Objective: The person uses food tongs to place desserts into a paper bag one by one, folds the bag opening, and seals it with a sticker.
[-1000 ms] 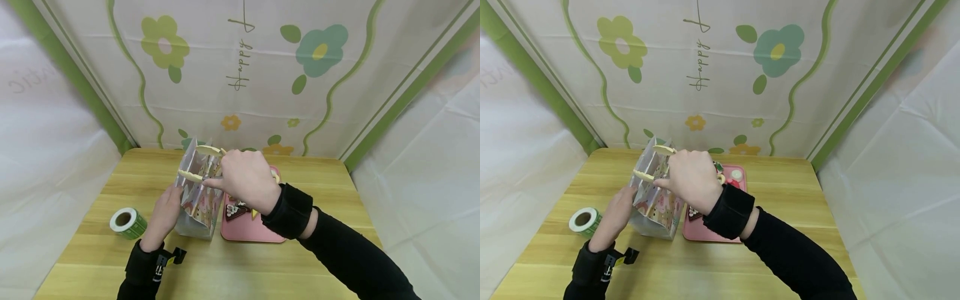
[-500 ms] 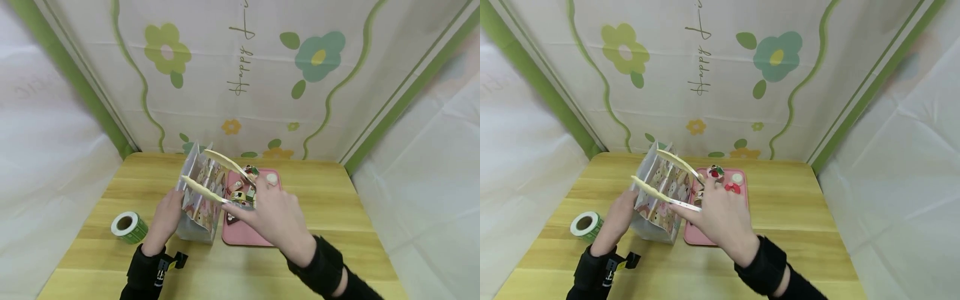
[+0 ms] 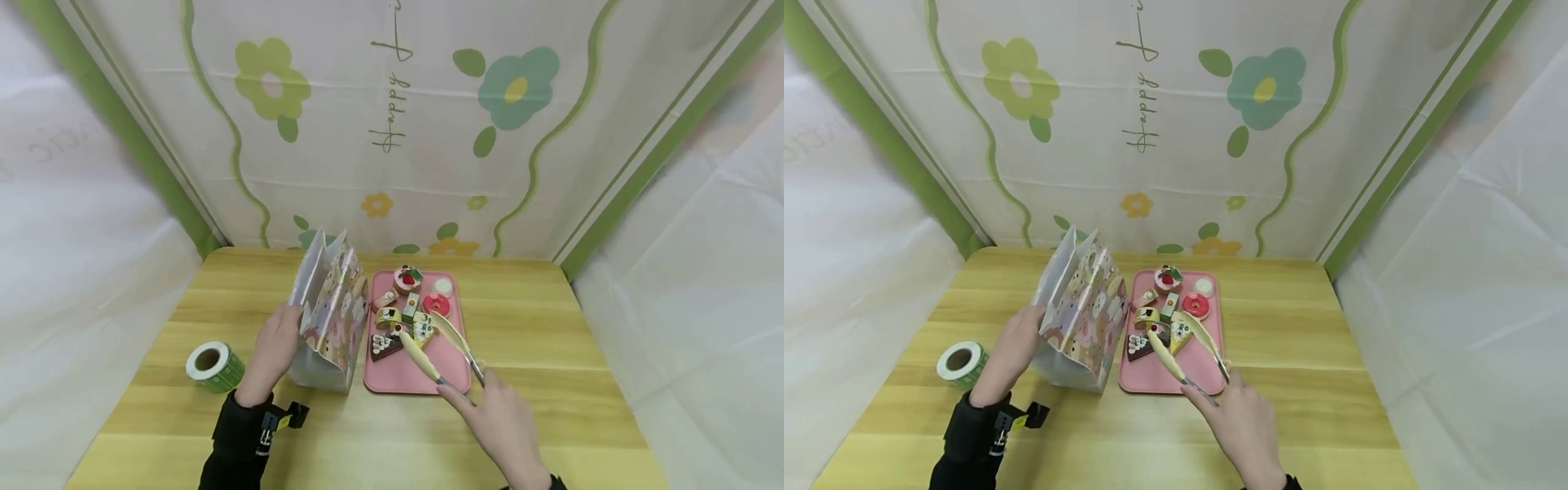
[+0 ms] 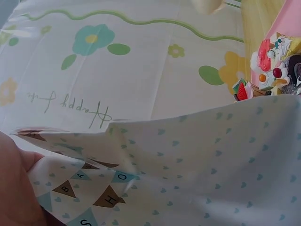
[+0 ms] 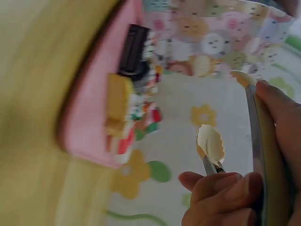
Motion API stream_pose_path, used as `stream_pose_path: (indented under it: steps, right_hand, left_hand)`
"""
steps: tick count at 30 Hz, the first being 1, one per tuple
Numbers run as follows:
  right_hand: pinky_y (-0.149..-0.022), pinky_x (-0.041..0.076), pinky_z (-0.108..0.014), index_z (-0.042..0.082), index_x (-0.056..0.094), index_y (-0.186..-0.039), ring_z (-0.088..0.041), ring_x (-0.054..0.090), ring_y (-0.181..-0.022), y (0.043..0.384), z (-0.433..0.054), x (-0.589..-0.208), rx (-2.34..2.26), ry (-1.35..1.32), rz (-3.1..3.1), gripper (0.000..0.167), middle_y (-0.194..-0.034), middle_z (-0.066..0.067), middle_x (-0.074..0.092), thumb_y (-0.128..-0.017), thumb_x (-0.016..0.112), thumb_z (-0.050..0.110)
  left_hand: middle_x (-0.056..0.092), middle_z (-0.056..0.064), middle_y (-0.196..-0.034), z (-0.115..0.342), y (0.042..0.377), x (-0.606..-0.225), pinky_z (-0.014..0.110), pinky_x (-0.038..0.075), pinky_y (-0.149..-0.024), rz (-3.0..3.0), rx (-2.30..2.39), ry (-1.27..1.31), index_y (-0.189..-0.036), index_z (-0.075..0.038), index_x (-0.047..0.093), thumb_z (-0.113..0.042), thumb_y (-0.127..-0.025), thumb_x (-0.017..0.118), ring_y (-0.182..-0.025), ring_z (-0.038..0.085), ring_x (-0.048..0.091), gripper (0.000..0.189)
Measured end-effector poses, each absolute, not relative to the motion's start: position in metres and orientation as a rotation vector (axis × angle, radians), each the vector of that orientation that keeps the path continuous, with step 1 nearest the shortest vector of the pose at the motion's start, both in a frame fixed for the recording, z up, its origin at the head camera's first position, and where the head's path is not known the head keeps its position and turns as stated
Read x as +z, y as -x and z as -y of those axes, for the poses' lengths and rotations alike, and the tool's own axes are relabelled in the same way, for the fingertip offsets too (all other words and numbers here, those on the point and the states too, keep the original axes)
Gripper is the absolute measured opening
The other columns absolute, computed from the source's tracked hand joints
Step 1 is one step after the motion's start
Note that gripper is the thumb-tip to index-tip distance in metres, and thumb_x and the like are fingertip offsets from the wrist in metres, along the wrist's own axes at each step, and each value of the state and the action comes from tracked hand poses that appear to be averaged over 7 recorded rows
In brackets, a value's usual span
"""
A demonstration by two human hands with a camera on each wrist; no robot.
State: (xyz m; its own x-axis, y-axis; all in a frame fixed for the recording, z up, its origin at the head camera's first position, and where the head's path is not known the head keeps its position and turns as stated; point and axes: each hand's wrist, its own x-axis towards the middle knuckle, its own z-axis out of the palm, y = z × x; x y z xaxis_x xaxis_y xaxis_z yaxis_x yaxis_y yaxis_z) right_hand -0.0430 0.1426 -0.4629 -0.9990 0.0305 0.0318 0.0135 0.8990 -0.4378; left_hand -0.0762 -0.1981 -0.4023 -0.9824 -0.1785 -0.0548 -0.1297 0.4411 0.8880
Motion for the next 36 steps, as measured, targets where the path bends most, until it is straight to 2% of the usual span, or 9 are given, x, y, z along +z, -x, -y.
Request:
stream_pose_path:
  steps: [5,7,12,18,22,25,28,32,36]
  right_hand:
    - [-0.052,0.046,-0.042,-0.006,0.049,-0.131,-0.022,0.055,-0.059,0.034,-0.161,-0.492,0.743,0.145,3.06,0.107,-0.065,-0.006,0.053,-0.075,0.053,0.085]
    - [-0.051,0.045,-0.042,-0.004,0.048,-0.132,-0.022,0.054,-0.058,0.032,-0.165,-0.5,0.768,0.182,3.078,0.105,-0.065,-0.006,0.052,-0.075,0.053,0.084]
    - [-0.044,0.041,-0.037,-0.007,0.053,-0.12,-0.021,0.05,-0.053,0.03,-0.173,-0.514,0.769,0.185,3.101,0.099,-0.065,-0.006,0.051,-0.077,0.055,0.082]
    - [-0.043,0.044,-0.035,-0.008,0.056,-0.12,-0.017,0.051,-0.052,0.034,-0.181,-0.527,0.706,0.068,2.973,0.092,-0.07,-0.005,0.054,-0.079,0.064,0.074]
    - [-0.049,0.045,-0.036,-0.005,0.062,-0.105,-0.018,0.05,-0.058,0.039,-0.186,-0.536,0.591,-0.101,2.848,0.074,-0.075,-0.004,0.052,-0.081,0.07,0.064]
    - [-0.055,0.049,-0.041,-0.006,0.062,-0.106,-0.021,0.054,-0.067,0.042,-0.187,-0.542,0.46,-0.21,2.818,0.069,-0.082,-0.005,0.052,-0.083,0.072,0.058]
    - [-0.051,0.048,-0.04,-0.007,0.06,-0.109,-0.021,0.054,-0.064,0.045,-0.186,-0.549,0.382,-0.271,2.827,0.066,-0.08,-0.005,0.051,-0.083,0.075,0.052]
    - [-0.043,0.044,-0.035,-0.005,0.059,-0.101,-0.018,0.05,-0.055,0.048,-0.182,-0.556,0.373,-0.266,2.853,0.061,-0.075,-0.004,0.048,-0.083,0.077,0.05]
    - [-0.04,0.042,-0.036,-0.006,0.059,-0.1,-0.022,0.052,-0.053,0.054,-0.178,-0.561,0.4,-0.226,2.846,0.061,-0.074,-0.006,0.049,-0.083,0.076,0.05]
  left_hand:
    - [0.047,0.029,-0.137,0.199,0.077,-0.403,0.057,0.038,-0.096,2.618,-1.611,-0.277,-0.144,0.006,0.039,-0.038,-0.106,0.024,-0.118,0.04,0.048,0.06]
    - [0.046,0.03,-0.137,0.199,0.077,-0.403,0.058,0.038,-0.098,2.613,-1.62,-0.269,-0.145,0.006,0.038,-0.038,-0.107,0.024,-0.121,0.041,0.047,0.06]
    - [0.049,0.03,-0.134,0.197,0.078,-0.405,0.057,0.04,-0.095,2.622,-1.604,-0.284,-0.144,0.006,0.039,-0.036,-0.106,0.023,-0.117,0.042,0.05,0.059]
    - [0.048,0.031,-0.135,0.195,0.078,-0.404,0.058,0.039,-0.097,2.602,-1.622,-0.287,-0.145,0.005,0.039,-0.037,-0.107,0.023,-0.12,0.043,0.048,0.059]
    - [0.048,0.031,-0.136,0.194,0.08,-0.404,0.059,0.039,-0.098,2.594,-1.617,-0.291,-0.145,0.005,0.039,-0.038,-0.107,0.023,-0.121,0.043,0.048,0.06]
    - [0.048,0.031,-0.136,0.195,0.08,-0.406,0.059,0.039,-0.097,2.594,-1.617,-0.296,-0.145,0.006,0.039,-0.038,-0.107,0.023,-0.121,0.043,0.048,0.061]
    - [0.047,0.031,-0.137,0.195,0.08,-0.407,0.06,0.038,-0.098,2.586,-1.629,-0.297,-0.146,0.005,0.038,-0.039,-0.107,0.022,-0.122,0.043,0.047,0.061]
    - [0.047,0.03,-0.138,0.196,0.081,-0.409,0.06,0.038,-0.098,2.575,-1.632,-0.285,-0.146,0.004,0.038,-0.04,-0.107,0.023,-0.122,0.043,0.047,0.062]
    - [0.045,0.029,-0.14,0.195,0.082,-0.412,0.06,0.037,-0.1,2.57,-1.65,-0.271,-0.148,0.003,0.035,-0.043,-0.107,0.023,-0.124,0.042,0.046,0.063]
